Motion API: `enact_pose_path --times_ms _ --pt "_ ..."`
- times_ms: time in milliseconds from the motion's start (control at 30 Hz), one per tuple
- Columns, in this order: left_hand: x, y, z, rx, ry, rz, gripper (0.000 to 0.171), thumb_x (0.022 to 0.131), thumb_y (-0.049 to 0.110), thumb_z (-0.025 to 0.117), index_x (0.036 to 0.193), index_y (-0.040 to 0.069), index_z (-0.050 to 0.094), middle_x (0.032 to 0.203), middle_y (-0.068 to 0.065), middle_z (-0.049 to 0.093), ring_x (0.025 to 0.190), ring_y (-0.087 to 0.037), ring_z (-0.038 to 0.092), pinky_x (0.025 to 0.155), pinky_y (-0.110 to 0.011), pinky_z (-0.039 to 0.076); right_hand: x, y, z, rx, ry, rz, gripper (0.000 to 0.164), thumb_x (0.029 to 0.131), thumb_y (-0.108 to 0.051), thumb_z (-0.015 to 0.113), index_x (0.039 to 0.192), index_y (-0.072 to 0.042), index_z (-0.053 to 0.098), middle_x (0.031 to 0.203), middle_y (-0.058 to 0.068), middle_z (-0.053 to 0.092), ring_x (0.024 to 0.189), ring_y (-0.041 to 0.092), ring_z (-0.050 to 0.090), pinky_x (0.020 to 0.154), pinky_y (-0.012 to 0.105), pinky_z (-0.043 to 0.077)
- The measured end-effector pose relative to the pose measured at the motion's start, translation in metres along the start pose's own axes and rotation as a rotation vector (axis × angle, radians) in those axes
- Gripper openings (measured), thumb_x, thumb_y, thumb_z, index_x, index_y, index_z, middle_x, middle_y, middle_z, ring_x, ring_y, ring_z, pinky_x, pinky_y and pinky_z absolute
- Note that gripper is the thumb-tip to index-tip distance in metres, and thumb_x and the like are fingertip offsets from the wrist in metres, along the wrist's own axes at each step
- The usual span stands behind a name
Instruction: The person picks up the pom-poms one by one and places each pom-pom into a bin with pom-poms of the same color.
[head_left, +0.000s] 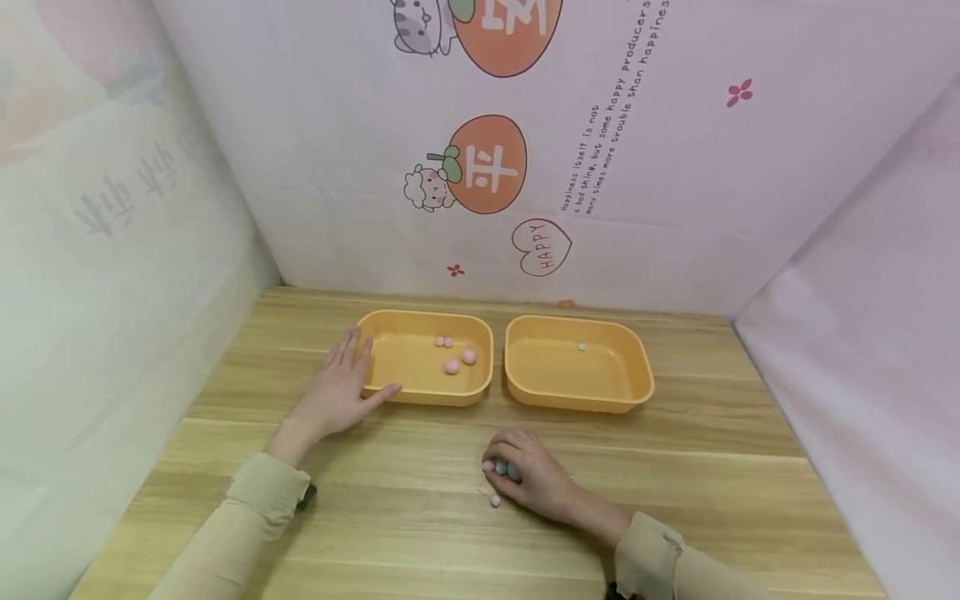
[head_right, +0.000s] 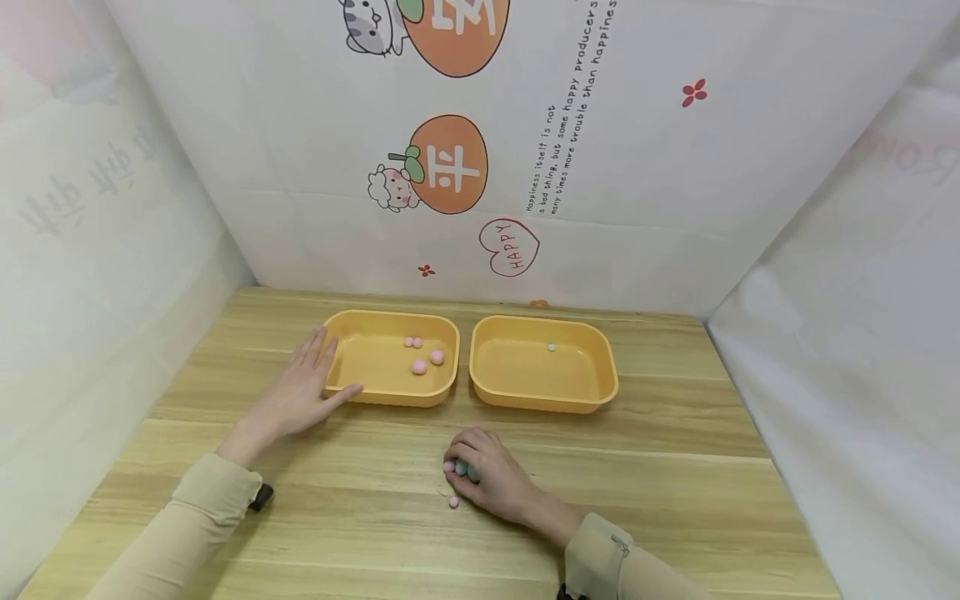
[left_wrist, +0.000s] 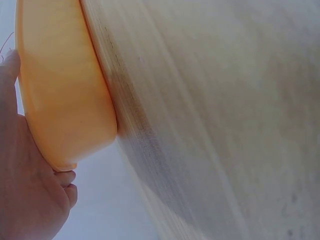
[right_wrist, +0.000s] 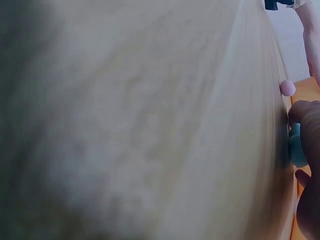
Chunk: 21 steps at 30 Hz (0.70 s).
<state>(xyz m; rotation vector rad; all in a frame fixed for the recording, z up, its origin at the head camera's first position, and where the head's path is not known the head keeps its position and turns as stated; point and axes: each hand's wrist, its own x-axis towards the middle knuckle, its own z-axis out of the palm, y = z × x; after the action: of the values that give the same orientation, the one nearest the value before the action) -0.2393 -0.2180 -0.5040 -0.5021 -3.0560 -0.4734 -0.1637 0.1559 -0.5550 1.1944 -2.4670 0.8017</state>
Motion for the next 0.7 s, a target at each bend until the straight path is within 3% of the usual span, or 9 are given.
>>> enact_pose_path --times_ms 333,533,700 --pt "0.001 0.000 0.000 0.007 0.007 0.001 0.111 0.107 0.072 0.052 0.172 -0.009 0.014 0.182 -0.033 0.002 0.172 -0.051 0.006 0.142 -0.061 0.012 0.001 -0.001 0.002 0.007 0.030 -0.033 0.006 0.100 -0.016 0.082 0.102 -0.014 0.076 0.109 -0.003 0.073 0.106 0.013 0.067 0.093 0.041 0.059" --pt "0.001 -0.001 0.002 0.001 -0.004 -0.003 0.112 0.106 0.073 0.051 0.173 -0.007 0.011 0.183 -0.031 -0.001 0.172 -0.049 0.002 0.142 -0.061 0.011 0.004 -0.001 0.000 -0.005 0.057 -0.042 0.023 0.086 -0.006 0.091 0.103 -0.014 0.077 0.107 -0.003 0.076 0.103 0.013 0.070 0.095 0.040 0.062" --pt "0.000 0.000 0.001 0.009 0.000 -0.002 0.112 0.106 0.073 0.051 0.173 -0.007 0.011 0.183 -0.031 0.000 0.172 -0.050 0.004 0.142 -0.061 0.011 0.011 0.001 -0.002 -0.015 0.101 -0.056 0.024 0.083 -0.003 0.091 0.102 -0.011 0.078 0.104 -0.002 0.077 0.099 0.013 0.071 0.091 0.032 0.063"
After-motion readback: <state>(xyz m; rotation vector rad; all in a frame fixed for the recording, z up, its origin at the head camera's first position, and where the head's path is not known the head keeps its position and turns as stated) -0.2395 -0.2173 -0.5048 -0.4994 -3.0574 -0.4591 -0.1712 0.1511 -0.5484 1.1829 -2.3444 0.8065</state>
